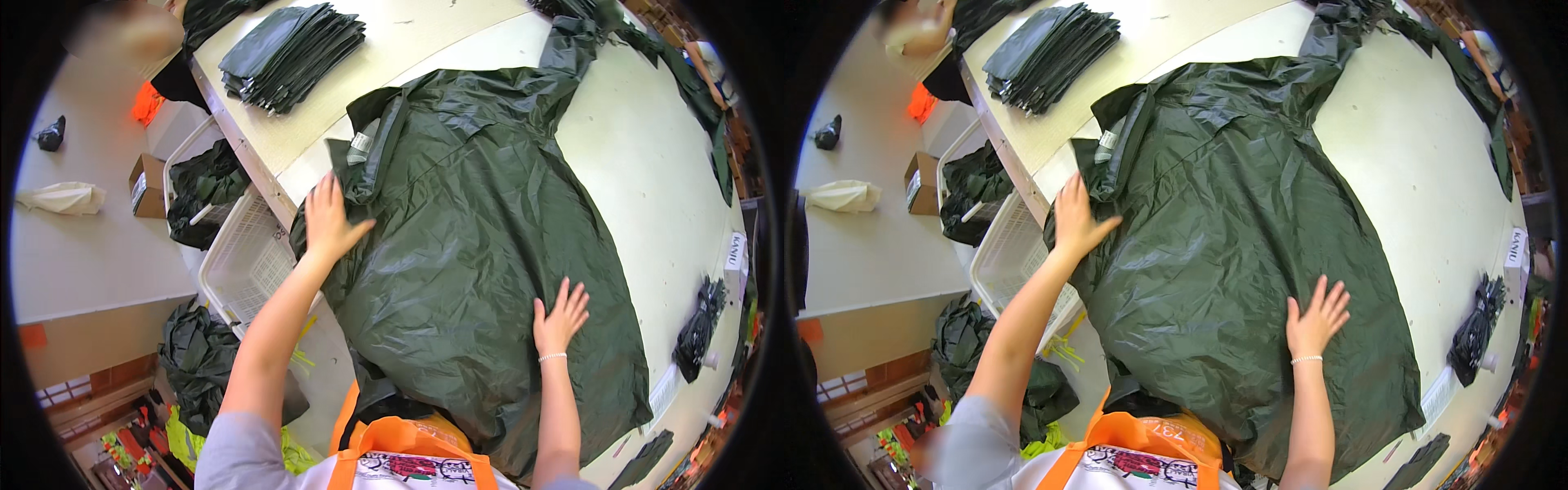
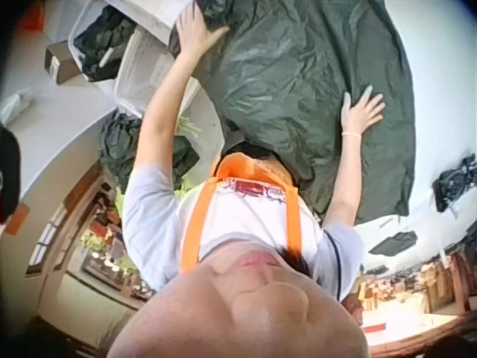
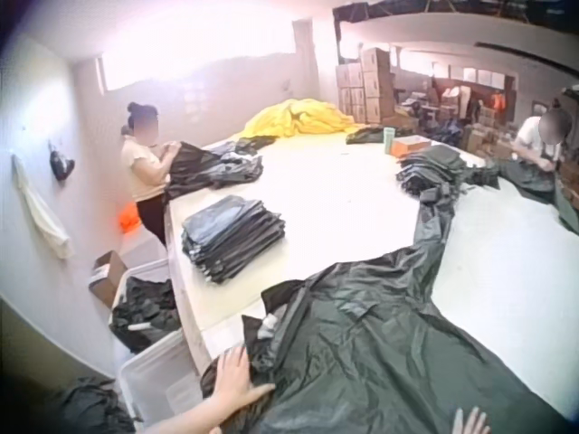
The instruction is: The person folds a dark green raincoat on a white table. They smooth the fabric, fold the sleeves inward, fold the body in half, then fold it into a compact rectangle and place it into a white basket.
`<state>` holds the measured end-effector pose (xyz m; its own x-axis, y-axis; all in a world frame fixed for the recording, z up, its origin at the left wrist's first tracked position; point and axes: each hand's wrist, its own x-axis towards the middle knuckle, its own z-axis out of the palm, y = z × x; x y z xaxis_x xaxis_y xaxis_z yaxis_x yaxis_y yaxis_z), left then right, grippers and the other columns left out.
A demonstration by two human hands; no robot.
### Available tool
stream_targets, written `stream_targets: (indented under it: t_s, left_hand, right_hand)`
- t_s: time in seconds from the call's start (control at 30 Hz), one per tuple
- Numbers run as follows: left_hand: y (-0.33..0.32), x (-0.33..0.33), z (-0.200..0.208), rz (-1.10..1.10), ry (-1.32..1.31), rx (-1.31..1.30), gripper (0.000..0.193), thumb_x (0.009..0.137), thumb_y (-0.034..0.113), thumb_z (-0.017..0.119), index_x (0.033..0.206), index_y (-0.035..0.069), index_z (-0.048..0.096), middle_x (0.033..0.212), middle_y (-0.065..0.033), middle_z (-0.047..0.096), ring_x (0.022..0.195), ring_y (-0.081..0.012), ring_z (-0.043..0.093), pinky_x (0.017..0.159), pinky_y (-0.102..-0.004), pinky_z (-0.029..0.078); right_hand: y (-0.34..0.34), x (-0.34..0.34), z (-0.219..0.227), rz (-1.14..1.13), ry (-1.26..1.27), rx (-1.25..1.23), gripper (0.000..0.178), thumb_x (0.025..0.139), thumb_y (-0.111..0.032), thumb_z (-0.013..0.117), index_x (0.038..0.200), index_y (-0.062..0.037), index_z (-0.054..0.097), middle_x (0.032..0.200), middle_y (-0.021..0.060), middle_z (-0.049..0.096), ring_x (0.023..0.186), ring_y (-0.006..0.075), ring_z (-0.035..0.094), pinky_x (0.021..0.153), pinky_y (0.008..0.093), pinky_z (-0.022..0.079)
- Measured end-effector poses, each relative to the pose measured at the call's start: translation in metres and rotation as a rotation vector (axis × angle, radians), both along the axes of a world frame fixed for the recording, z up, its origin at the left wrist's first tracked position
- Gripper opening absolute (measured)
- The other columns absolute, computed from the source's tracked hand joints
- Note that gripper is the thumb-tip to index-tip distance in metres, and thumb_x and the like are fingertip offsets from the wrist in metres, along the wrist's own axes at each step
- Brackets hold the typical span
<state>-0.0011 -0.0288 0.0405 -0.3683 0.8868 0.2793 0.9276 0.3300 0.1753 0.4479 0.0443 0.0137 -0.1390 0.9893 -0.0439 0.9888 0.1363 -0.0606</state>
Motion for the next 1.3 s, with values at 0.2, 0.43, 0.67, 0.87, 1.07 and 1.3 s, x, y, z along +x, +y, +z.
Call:
stream_targets:
  t_s: [0.2, 0.43, 0.67, 0.87, 1.07, 1.3]
  left_hand:
    - [0.107, -0.121, -0.014, 0.461, -0.488, 0.283, 0.065, 0.07, 0.036, 0.074, 0.119, -0.001, 0.052, 0.109, -0.0226, 0.062, 0.103, -0.0385, 0.059, 0.089, -0.0413, 0.045]
    - [0.106, -0.076, -0.031, 0.085, 0.216, 0.013, 0.07, 0.085, 0.053, 0.053, 0.142, 0.018, 0.034, 0.151, -0.0087, 0.026, 0.139, -0.032, 0.021, 0.111, -0.0553, 0.012]
    - [0.074, -0.112, -0.072, 0.106, 0.079, -0.244, 0.072, 0.088, 0.06, 0.043, 0.147, 0.023, 0.024, 0.154, -0.0063, 0.018, 0.142, -0.0304, 0.014, 0.11, -0.0573, 0.01]
    - [0.111, -0.149, -0.066, 0.125, 0.226, -0.283, 0.069, 0.089, 0.059, 0.041, 0.144, 0.019, 0.031, 0.149, -0.0094, 0.031, 0.134, -0.0307, 0.032, 0.104, -0.052, 0.029]
    - [0.04, -0.024, -0.022, -0.518, -0.302, 0.075, 0.075, 0.089, 0.049, 0.051, 0.139, -0.004, 0.033, 0.143, -0.0222, 0.035, 0.133, -0.034, 0.034, 0.107, -0.0457, 0.027]
    - [-0.122, 0.084, 0.014, -0.703, -0.031, -0.359, 0.088, 0.073, 0.038, 0.07, 0.141, 0.001, 0.028, 0.149, -0.0202, 0.023, 0.137, -0.0385, 0.023, 0.11, -0.0534, 0.017]
  right_hand:
    - [0.037, 0.037, -0.018, 0.029, 0.069, -0.028, 0.082, 0.084, -0.05, 0.056, 0.149, -0.0179, 0.018, 0.155, 0.0122, 0.006, 0.142, 0.0363, 0.003, 0.108, 0.0619, 0.005]
    - [0.157, 0.017, -0.033, 0.157, 0.136, 0.0, 0.075, 0.086, -0.052, 0.054, 0.148, -0.0231, 0.023, 0.155, 0.0102, 0.012, 0.142, 0.0357, 0.008, 0.109, 0.0597, 0.006]
    - [0.009, 0.002, 0.035, 0.232, 0.149, -0.139, 0.07, 0.086, -0.041, 0.058, 0.145, -0.0177, 0.03, 0.153, 0.0138, 0.019, 0.141, 0.0342, 0.013, 0.11, 0.057, 0.009]
    - [-0.122, 0.123, 0.05, -0.233, 0.145, 0.077, 0.048, 0.088, -0.025, 0.059, 0.131, -0.0087, 0.048, 0.143, 0.0168, 0.037, 0.134, 0.0364, 0.03, 0.109, 0.0486, 0.023]
    - [-0.358, 0.307, 0.037, -1.223, -0.026, -0.214, 0.05, 0.088, -0.025, 0.058, 0.133, -0.0046, 0.045, 0.137, 0.0264, 0.039, 0.125, 0.0399, 0.039, 0.105, 0.0434, 0.032]
    - [-0.443, 0.299, -0.035, -1.589, 0.859, -0.133, 0.061, 0.092, -0.033, 0.054, 0.14, -0.0031, 0.033, 0.133, 0.0096, 0.049, 0.112, 0.0248, 0.05, 0.084, 0.0324, 0.041]
